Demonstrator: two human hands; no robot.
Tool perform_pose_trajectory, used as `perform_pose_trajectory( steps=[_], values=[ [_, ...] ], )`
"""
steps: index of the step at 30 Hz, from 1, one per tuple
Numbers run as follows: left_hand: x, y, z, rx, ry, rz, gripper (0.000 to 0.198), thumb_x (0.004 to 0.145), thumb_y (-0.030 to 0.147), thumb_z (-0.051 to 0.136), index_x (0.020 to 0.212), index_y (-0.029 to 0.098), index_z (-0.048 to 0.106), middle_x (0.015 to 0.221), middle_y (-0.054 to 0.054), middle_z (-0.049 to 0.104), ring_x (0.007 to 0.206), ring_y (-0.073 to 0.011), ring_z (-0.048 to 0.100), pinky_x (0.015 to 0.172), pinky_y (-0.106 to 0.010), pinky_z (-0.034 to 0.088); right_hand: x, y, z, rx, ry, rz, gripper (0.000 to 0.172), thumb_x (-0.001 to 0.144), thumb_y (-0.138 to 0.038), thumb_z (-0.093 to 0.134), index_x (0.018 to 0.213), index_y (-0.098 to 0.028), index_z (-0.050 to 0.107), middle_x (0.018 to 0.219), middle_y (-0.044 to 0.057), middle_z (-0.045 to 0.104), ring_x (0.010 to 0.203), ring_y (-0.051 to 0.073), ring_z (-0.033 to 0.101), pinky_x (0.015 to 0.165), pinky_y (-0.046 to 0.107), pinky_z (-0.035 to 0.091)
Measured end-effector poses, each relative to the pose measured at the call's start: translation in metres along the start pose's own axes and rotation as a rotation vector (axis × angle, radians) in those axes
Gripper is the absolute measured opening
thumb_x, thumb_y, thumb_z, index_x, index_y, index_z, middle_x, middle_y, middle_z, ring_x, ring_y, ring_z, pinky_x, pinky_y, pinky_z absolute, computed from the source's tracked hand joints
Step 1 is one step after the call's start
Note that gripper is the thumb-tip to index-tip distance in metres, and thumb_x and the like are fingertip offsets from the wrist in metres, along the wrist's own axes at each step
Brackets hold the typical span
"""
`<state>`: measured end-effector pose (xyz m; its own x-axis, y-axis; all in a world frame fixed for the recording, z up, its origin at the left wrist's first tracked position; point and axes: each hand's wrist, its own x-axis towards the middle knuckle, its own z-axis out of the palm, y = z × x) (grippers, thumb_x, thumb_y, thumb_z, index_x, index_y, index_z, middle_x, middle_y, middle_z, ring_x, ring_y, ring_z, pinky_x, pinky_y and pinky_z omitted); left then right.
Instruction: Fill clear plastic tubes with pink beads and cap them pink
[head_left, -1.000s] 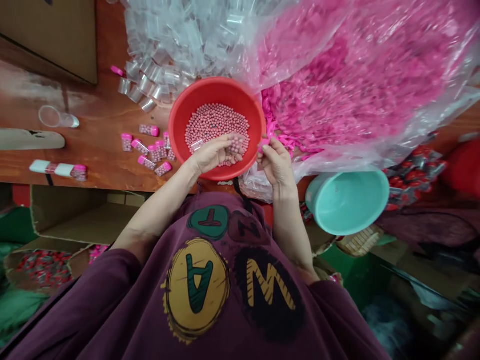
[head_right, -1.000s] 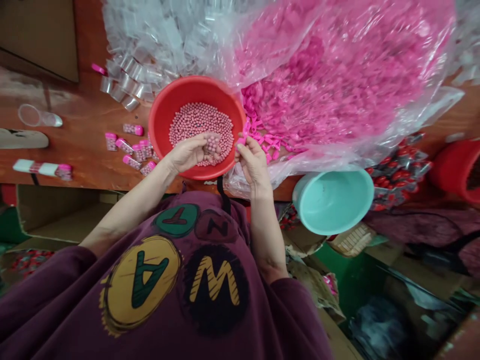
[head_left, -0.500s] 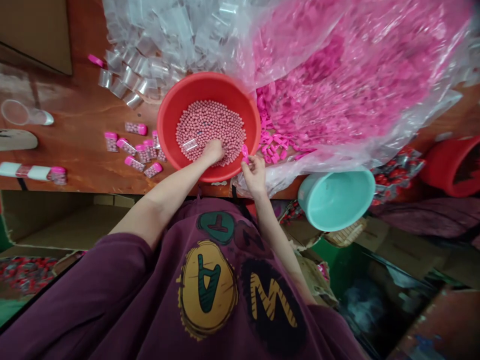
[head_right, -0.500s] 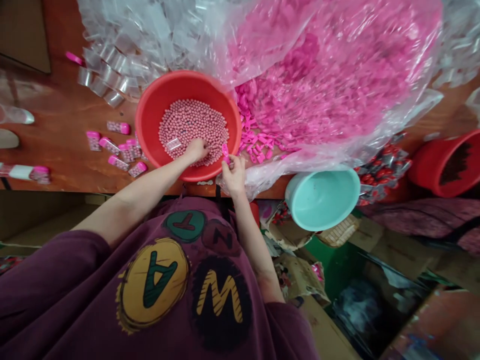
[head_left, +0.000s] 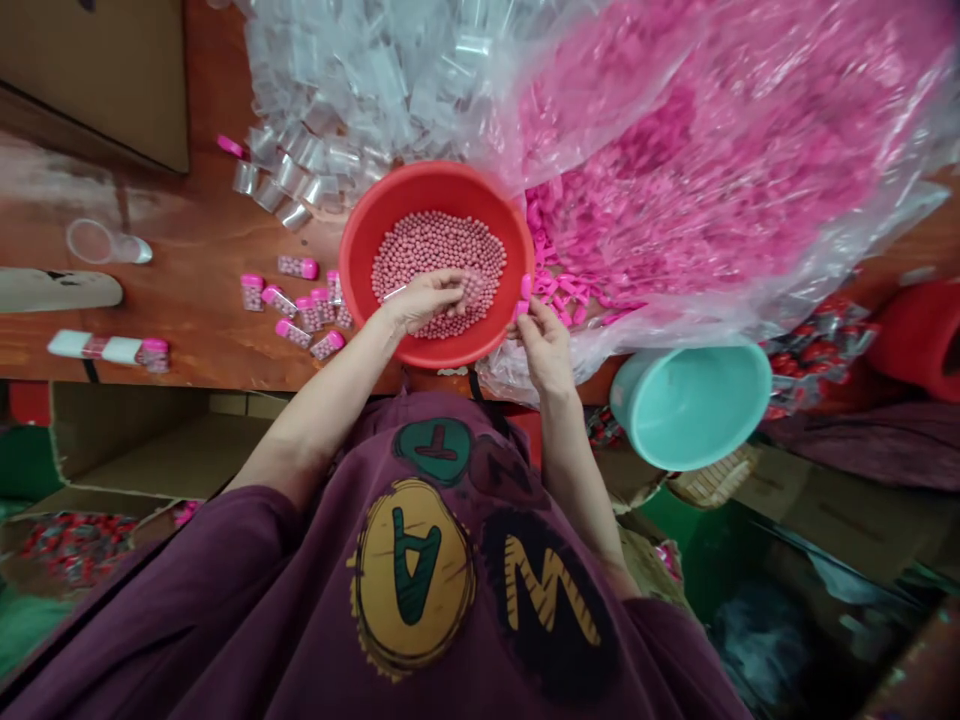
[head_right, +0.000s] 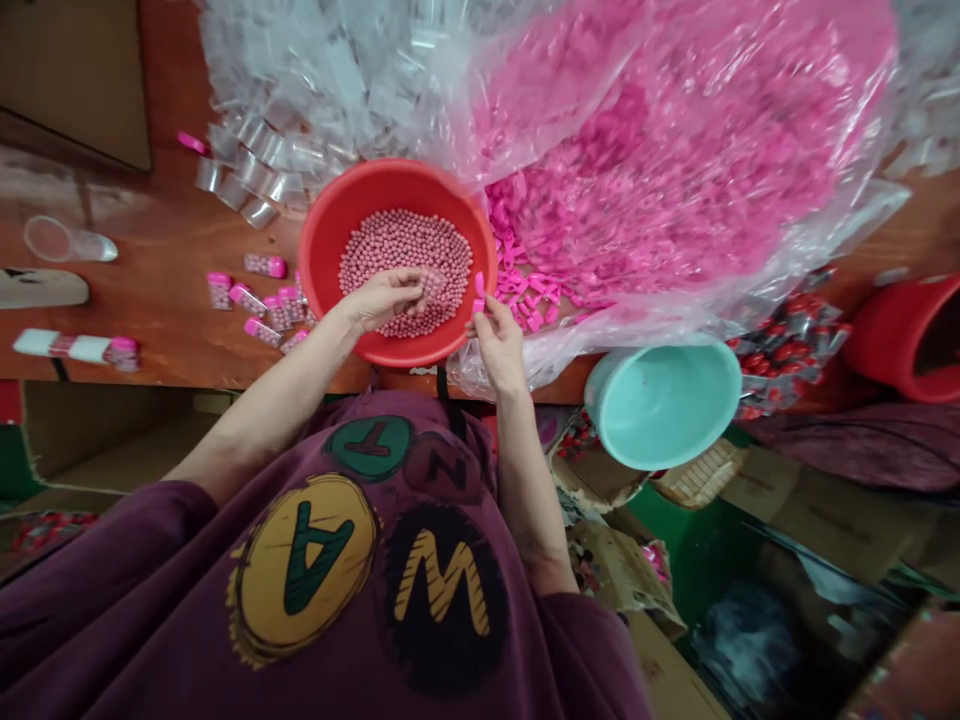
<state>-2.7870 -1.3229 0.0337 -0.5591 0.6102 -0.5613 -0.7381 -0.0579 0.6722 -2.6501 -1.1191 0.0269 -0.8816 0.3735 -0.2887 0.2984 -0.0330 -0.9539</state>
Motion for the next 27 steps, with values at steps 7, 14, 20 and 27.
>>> perform_pose_trajectory(
  steps=[7, 14, 20, 27],
  values=[
    [-0.045, 0.017, 0.011, -0.103, -0.007, 0.097, 0.032, 0.084, 0.019, 0.083, 0.113, 0.014, 0.073, 0.096, -0.003, 0.076, 0.066, -0.0079, 0.067, 0.064, -0.021, 0.052, 0.028, -0.079, 0.045, -0.135, -0.086, -0.282, 0.049, 0.09, -0.068, 0.078, 0.112, -0.024, 0.075, 0.103, 0.004, 0.075, 0.088, 0.016, 0.07, 0.087, 0.034, 0.062],
    [-0.065, 0.018, 0.025, -0.102, 0.029, 0.163, 0.039, 0.091, 0.044, 0.083, 0.113, 0.017, 0.064, 0.095, -0.002, 0.075, 0.077, -0.013, 0.075, 0.075, -0.026, 0.061, 0.019, -0.098, 0.071, -0.341, -0.076, -0.468, 0.034, 0.101, -0.056, 0.067, 0.101, -0.024, 0.08, 0.095, 0.003, 0.075, 0.089, 0.018, 0.068, 0.084, 0.036, 0.057],
    [-0.074, 0.007, 0.035, -0.204, 0.108, 0.202, 0.025, 0.099, 0.038, 0.074, 0.104, 0.018, 0.061, 0.08, 0.002, 0.068, 0.059, -0.0094, 0.067, 0.056, -0.021, 0.05, 0.008, -0.09, 0.081, -0.334, -0.026, -0.523, 0.032, 0.104, -0.053, 0.064, 0.101, -0.025, 0.079, 0.096, 0.004, 0.074, 0.092, 0.019, 0.069, 0.086, 0.038, 0.058],
    [-0.074, 0.013, 0.035, -0.197, 0.177, 0.189, 0.011, 0.102, 0.027, 0.069, 0.106, 0.017, 0.065, 0.092, -0.001, 0.072, 0.071, -0.0087, 0.066, 0.066, -0.02, 0.052, -0.002, -0.098, 0.078, -0.356, -0.019, -0.545, 0.03, 0.103, -0.052, 0.067, 0.101, -0.025, 0.079, 0.097, 0.004, 0.075, 0.092, 0.019, 0.069, 0.086, 0.038, 0.059]
  ],
)
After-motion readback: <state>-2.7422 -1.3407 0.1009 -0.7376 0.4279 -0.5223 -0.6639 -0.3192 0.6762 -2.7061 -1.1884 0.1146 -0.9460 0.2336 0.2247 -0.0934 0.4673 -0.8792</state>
